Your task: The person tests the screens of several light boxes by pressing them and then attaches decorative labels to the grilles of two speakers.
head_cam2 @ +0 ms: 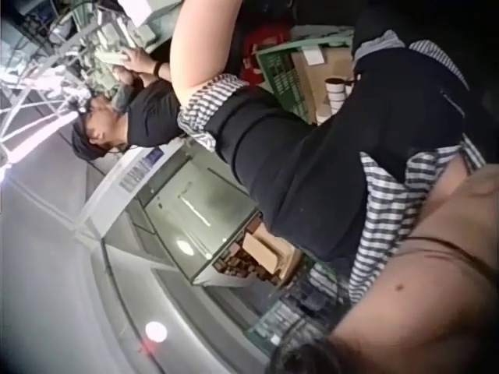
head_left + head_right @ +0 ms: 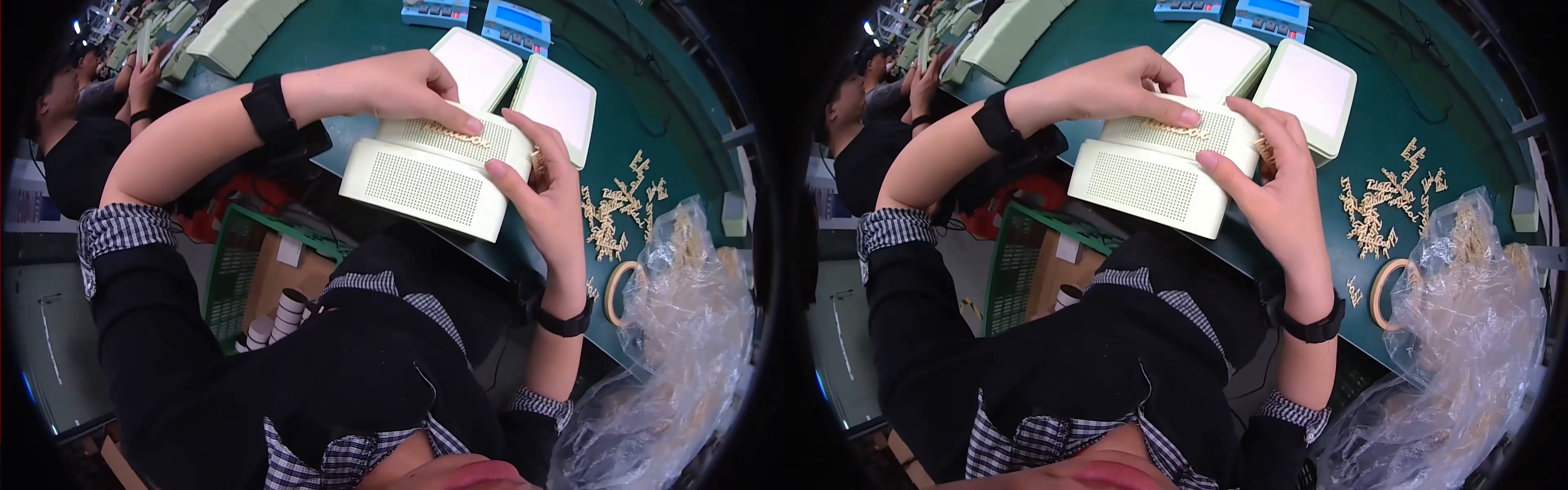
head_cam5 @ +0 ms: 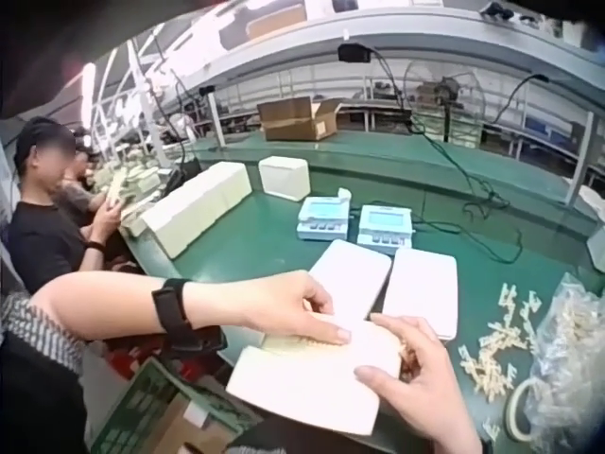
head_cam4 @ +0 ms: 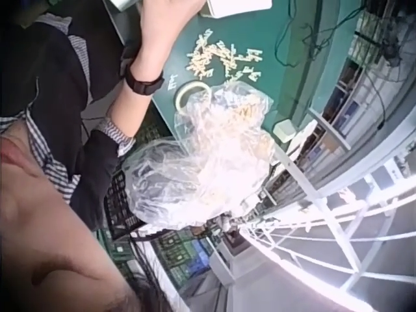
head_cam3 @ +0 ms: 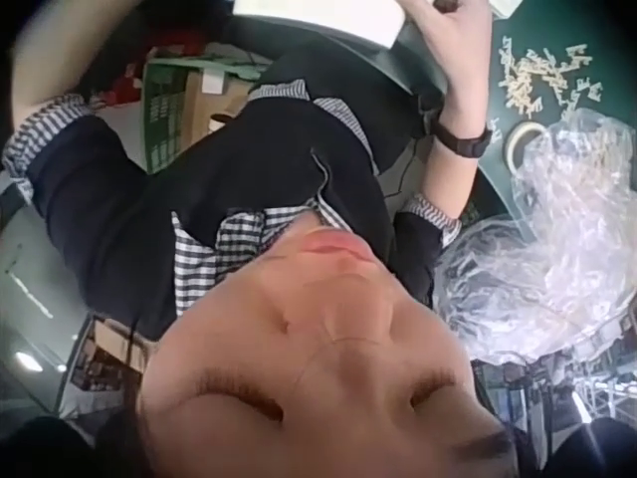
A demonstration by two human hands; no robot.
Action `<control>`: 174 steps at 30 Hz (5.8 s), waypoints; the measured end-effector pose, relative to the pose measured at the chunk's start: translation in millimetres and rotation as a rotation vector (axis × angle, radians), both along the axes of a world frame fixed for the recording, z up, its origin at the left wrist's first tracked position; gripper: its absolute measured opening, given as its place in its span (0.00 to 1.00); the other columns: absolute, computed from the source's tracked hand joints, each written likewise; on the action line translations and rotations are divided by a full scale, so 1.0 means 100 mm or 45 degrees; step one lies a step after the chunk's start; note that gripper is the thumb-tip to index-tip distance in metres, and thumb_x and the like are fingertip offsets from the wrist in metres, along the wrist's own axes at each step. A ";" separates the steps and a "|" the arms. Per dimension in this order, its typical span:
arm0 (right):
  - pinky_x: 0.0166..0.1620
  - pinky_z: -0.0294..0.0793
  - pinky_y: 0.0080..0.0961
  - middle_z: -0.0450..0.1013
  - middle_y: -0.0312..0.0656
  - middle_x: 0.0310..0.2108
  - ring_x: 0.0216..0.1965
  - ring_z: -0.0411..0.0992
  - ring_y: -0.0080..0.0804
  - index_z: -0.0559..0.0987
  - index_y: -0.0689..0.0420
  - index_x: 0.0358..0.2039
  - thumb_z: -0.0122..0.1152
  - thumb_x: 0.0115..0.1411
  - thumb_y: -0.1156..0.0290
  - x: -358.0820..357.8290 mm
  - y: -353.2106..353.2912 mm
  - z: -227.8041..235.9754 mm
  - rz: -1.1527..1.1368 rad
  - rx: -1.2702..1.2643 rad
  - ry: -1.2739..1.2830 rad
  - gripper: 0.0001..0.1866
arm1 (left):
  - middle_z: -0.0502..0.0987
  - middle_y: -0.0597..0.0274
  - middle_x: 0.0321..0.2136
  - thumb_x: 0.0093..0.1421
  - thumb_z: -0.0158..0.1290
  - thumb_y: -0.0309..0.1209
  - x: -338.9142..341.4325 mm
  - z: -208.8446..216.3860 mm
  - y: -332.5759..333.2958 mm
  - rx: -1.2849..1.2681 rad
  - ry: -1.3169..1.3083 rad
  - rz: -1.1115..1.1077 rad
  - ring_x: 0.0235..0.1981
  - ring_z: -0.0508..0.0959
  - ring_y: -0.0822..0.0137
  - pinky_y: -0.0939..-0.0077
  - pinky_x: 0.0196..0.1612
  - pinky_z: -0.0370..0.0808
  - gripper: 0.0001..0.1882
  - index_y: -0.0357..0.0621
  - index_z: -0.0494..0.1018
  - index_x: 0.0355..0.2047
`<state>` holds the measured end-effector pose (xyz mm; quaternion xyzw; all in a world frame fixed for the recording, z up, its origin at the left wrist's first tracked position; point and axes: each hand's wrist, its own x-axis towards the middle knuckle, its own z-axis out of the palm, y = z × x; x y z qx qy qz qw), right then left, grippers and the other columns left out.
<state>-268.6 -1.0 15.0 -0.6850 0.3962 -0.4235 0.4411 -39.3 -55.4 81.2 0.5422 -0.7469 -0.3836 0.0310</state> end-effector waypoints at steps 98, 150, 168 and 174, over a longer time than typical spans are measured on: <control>0.49 0.69 0.39 0.74 0.42 0.40 0.45 0.72 0.45 0.82 0.58 0.41 0.59 0.43 0.82 0.23 0.34 0.60 0.290 -0.796 0.878 0.20 | 0.78 0.59 0.42 0.55 0.58 0.26 0.25 -0.54 0.77 -0.793 0.847 -0.081 0.48 0.73 0.59 0.67 0.53 0.69 0.15 0.39 0.74 0.43; 0.65 0.60 0.44 0.41 0.61 0.72 0.70 0.49 0.60 0.65 0.50 0.61 0.75 0.44 0.77 0.08 0.41 -0.51 -0.150 -0.467 -0.245 0.43 | 0.65 0.37 0.54 0.45 0.73 0.44 -0.16 0.08 0.61 0.368 0.264 0.514 0.55 0.71 0.49 0.61 0.48 0.78 0.65 0.25 0.36 0.63; 0.67 0.48 0.60 0.43 0.61 0.71 0.70 0.43 0.69 0.67 0.46 0.59 0.73 0.47 0.72 0.10 0.39 -0.61 -0.117 -0.388 -0.337 0.38 | 0.63 0.37 0.53 0.47 0.72 0.46 -0.24 0.06 0.62 0.308 0.186 0.482 0.53 0.73 0.52 0.62 0.41 0.82 0.63 0.25 0.36 0.62; 0.65 0.57 0.51 0.41 0.61 0.71 0.70 0.47 0.65 0.67 0.47 0.58 0.74 0.45 0.76 0.06 0.39 -0.58 -0.106 -0.422 -0.320 0.39 | 0.62 0.38 0.55 0.47 0.72 0.44 -0.38 0.22 0.59 0.373 0.094 0.544 0.56 0.70 0.51 0.61 0.45 0.80 0.63 0.25 0.36 0.63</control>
